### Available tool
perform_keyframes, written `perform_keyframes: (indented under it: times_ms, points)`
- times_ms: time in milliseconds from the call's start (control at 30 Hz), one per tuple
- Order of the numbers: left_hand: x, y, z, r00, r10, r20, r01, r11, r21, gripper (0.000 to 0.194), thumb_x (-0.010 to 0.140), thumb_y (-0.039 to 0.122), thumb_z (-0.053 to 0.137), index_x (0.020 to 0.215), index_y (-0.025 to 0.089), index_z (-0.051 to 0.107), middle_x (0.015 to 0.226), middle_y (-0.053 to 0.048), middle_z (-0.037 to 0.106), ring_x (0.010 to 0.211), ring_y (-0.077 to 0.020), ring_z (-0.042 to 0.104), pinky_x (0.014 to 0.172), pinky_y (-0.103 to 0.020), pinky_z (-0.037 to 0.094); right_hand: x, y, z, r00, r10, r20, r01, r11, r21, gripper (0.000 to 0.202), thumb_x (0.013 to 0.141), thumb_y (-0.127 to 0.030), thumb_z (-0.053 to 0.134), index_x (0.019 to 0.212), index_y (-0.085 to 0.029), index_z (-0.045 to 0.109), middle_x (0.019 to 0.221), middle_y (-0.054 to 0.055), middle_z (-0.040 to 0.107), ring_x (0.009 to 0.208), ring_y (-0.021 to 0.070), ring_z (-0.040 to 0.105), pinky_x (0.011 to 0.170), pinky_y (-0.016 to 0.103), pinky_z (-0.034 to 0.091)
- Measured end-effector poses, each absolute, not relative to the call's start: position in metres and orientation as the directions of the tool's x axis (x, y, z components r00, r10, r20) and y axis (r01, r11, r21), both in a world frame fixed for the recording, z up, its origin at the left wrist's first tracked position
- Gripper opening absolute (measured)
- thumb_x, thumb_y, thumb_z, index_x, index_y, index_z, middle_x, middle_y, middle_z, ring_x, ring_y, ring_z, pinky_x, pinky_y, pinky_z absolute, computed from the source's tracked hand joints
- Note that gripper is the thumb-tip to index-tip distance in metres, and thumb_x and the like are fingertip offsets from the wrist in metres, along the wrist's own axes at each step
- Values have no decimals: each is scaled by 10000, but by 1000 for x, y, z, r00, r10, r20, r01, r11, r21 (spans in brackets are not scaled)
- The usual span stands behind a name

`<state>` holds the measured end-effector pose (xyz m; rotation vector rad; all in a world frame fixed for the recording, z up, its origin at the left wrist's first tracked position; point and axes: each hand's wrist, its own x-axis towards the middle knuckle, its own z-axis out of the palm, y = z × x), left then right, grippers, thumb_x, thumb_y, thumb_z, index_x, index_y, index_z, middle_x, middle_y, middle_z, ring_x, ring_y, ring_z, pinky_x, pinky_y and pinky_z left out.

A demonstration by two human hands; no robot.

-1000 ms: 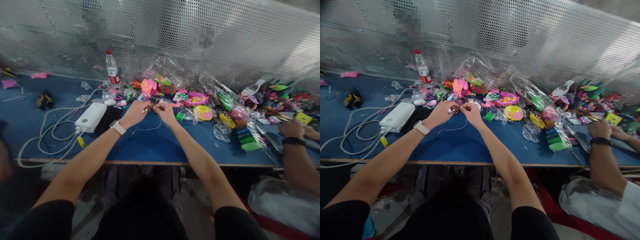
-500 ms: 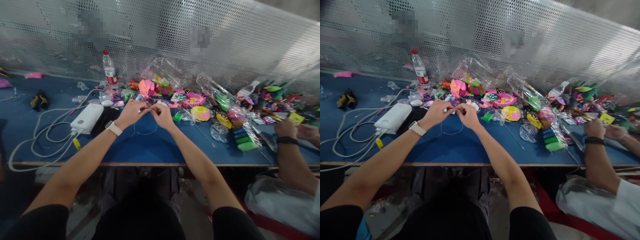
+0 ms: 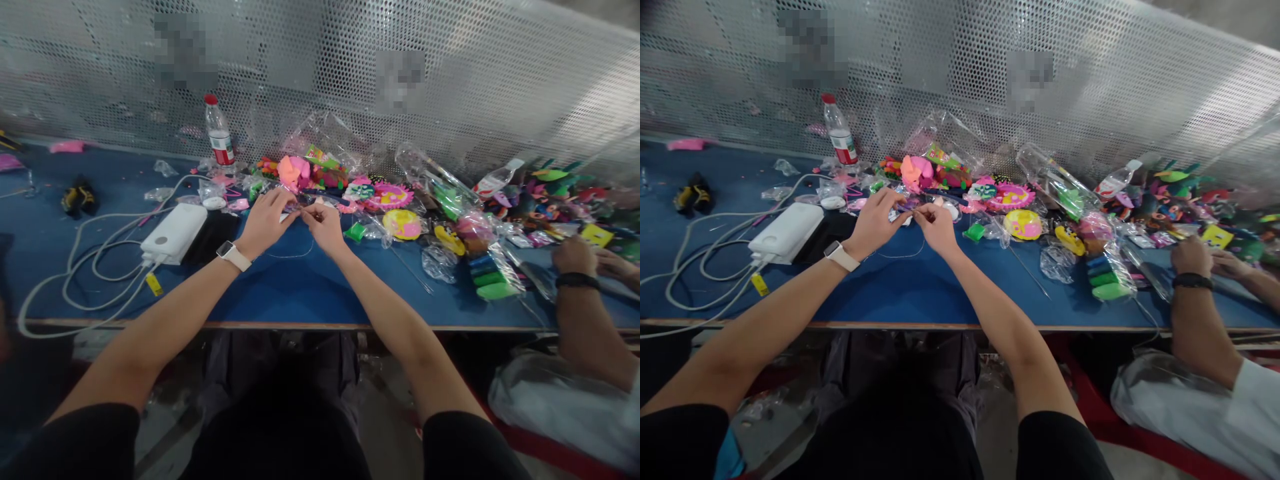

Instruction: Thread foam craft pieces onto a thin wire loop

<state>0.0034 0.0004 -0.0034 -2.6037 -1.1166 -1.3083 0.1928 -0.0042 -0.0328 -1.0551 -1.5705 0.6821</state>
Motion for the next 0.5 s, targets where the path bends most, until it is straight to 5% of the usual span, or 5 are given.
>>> perform_keyframes:
  times_ms: [167, 500]
  points:
    - [1, -2, -1, 527, 491, 694, 611, -786, 92, 242, 1100, 234, 526, 1099, 249, 768, 1258, -86, 766, 1209, -303, 658, 1073, -534, 473, 195, -3, -31, -53, 904, 425, 244, 424, -872, 361, 958, -577, 693, 855, -232, 672, 697, -15, 539, 621, 142, 449, 575, 318, 345]
    - [-2, -1, 5, 487, 501, 715, 609, -782, 133, 259, 1120, 318, 559, 1092, 286, 815, 1210, -19, 834, 1195, -296, 677, 1048, -552, 470, 194, -15, -17, -47, 867, 495, 319, 483, -816, 257, 985, -424, 677, 815, -233, 648, 703, -7, 569, 659, 148, 470, 629, 321, 389]
